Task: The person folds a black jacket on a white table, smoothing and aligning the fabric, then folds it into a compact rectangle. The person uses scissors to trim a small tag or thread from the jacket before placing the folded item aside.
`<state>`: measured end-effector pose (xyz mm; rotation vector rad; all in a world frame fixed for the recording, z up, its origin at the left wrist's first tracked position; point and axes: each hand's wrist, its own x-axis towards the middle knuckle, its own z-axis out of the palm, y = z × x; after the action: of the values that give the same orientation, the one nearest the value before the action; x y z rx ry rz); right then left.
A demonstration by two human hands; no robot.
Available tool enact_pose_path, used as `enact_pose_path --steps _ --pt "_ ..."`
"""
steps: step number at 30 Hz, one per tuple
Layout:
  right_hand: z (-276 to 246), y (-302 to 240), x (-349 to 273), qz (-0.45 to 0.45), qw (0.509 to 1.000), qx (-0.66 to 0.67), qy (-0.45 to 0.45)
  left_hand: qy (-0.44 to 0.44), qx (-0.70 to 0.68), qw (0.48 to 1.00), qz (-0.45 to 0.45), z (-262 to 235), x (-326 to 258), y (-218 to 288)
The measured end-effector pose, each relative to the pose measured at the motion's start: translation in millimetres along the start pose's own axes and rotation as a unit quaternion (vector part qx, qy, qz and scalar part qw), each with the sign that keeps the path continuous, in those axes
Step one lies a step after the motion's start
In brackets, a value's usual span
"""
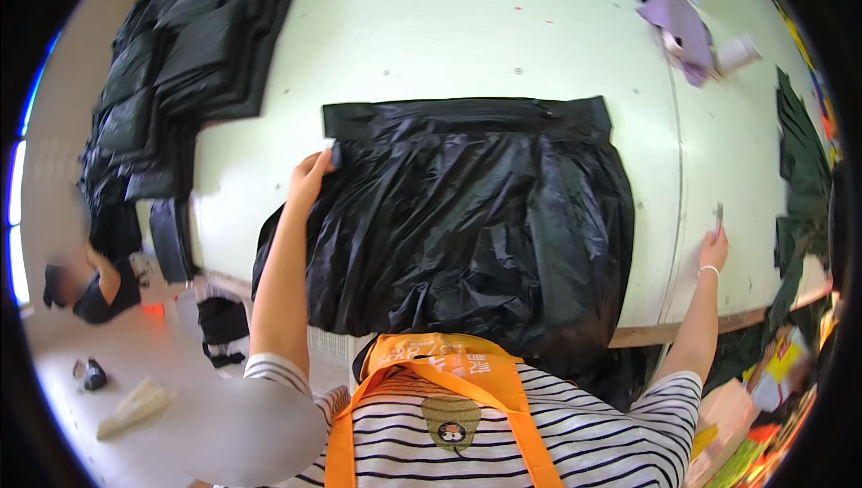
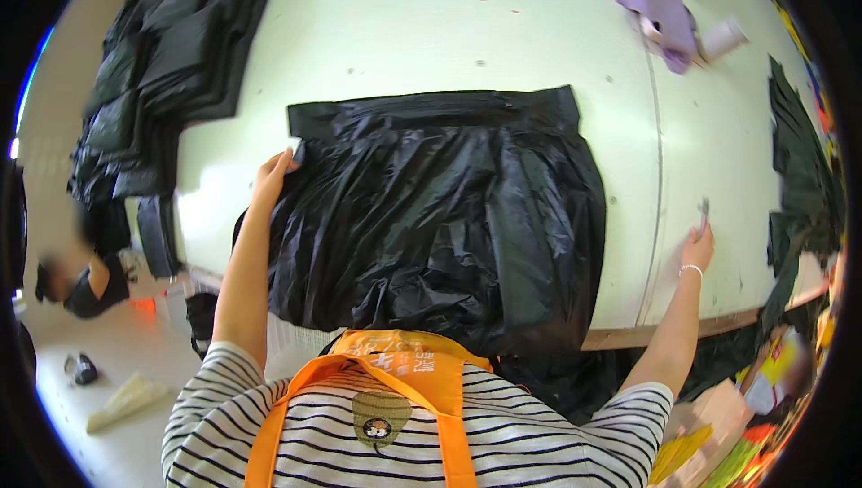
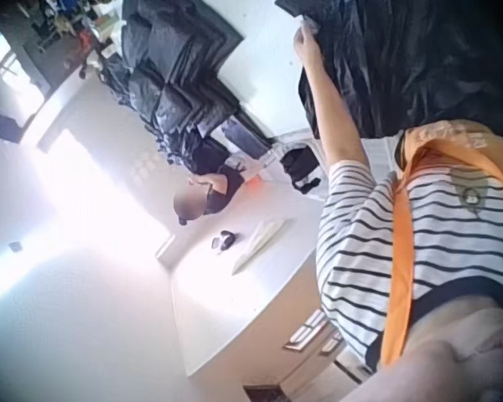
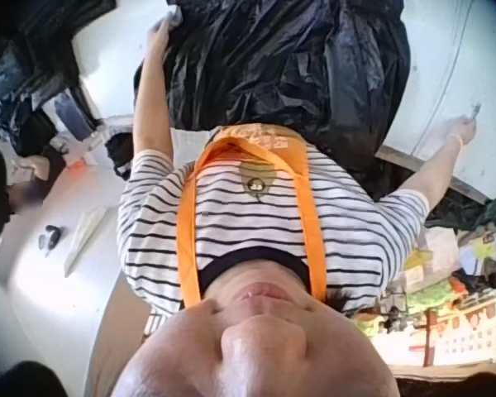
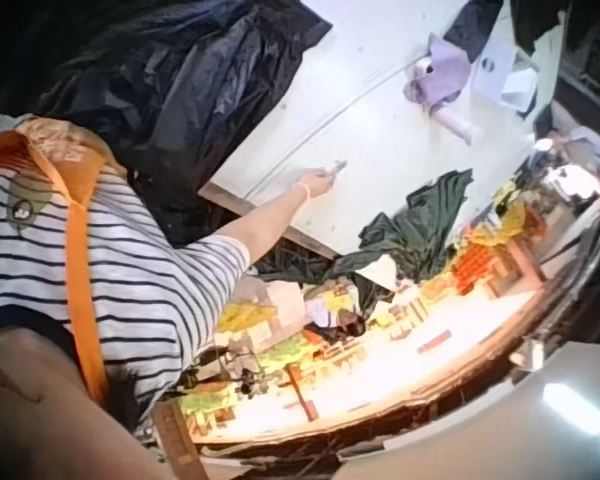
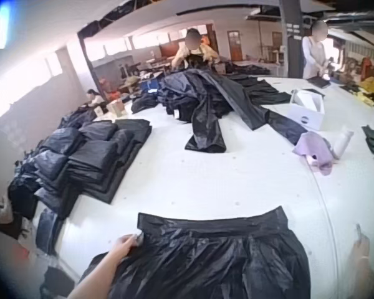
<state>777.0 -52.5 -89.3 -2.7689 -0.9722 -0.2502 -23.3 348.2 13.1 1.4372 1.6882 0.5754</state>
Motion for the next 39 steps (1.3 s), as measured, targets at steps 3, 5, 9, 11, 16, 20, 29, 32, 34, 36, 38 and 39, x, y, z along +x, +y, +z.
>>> enact_pose_path --steps 3,5,9,11,16,20,29,32,34,36,38,39 --pt "-0.9 -50.1 8.4 0.036 0.994 -0.027 -0.102 0.054 0.031 0.998 0.010 -9.2 -0.8 -34.8" --pt "-5.7 -60.6 6.8 0.028 0.992 -0.043 -0.117 0.066 0.024 0.997 0.044 -2.5 4.4 -43.7" --pt "-0.1 -76.0 -26.8 -0.026 0.996 -0.004 -0.091 0.060 0.107 0.992 0.030 17.6 24.5 -44.9" --pt "-18.7 -135.0 -41.8 0.092 0.949 0.239 -0.183 0.037 0.164 0.986 0.016 13.8 16.3 -25.7" --pt "-122.7 -367.5 -109.3 0.017 0.867 0.432 -0.246 0.016 -0.083 0.996 0.041 3.3 9.3 -22.0" --pt "-163.5 -525.9 -173.3 -0.150 0.764 0.524 -0.345 -0.050 -0.291 0.955 0.028 -11.1 -22.5 7.5" --pt "-199.5 -707.3 -246.8 -0.412 0.719 0.480 -0.289 -0.021 -0.320 0.941 0.111 -44.6 -69.3 37.3" --pt "-198.3 -719.6 -236.1 -0.476 0.727 0.413 -0.273 0.049 -0.204 0.950 0.230 -54.6 -77.3 45.9" --pt "-205.9 -721.9 -229.9 -0.446 0.715 0.409 -0.350 0.026 -0.257 0.939 0.226 -58.9 -78.6 47.7" --pt "-207.1 -723.1 -228.6 -0.353 0.653 0.491 -0.455 -0.006 -0.326 0.923 0.204 -59.9 -79.8 50.0" --pt "-208.0 -721.9 -228.3 -0.288 0.626 0.523 -0.502 -0.019 -0.379 0.908 0.178 -55.8 -79.2 47.1" --pt "-209.0 -719.8 -227.7 -0.274 0.636 0.519 -0.500 -0.017 -0.405 0.898 0.174 -49.8 -79.8 46.8"
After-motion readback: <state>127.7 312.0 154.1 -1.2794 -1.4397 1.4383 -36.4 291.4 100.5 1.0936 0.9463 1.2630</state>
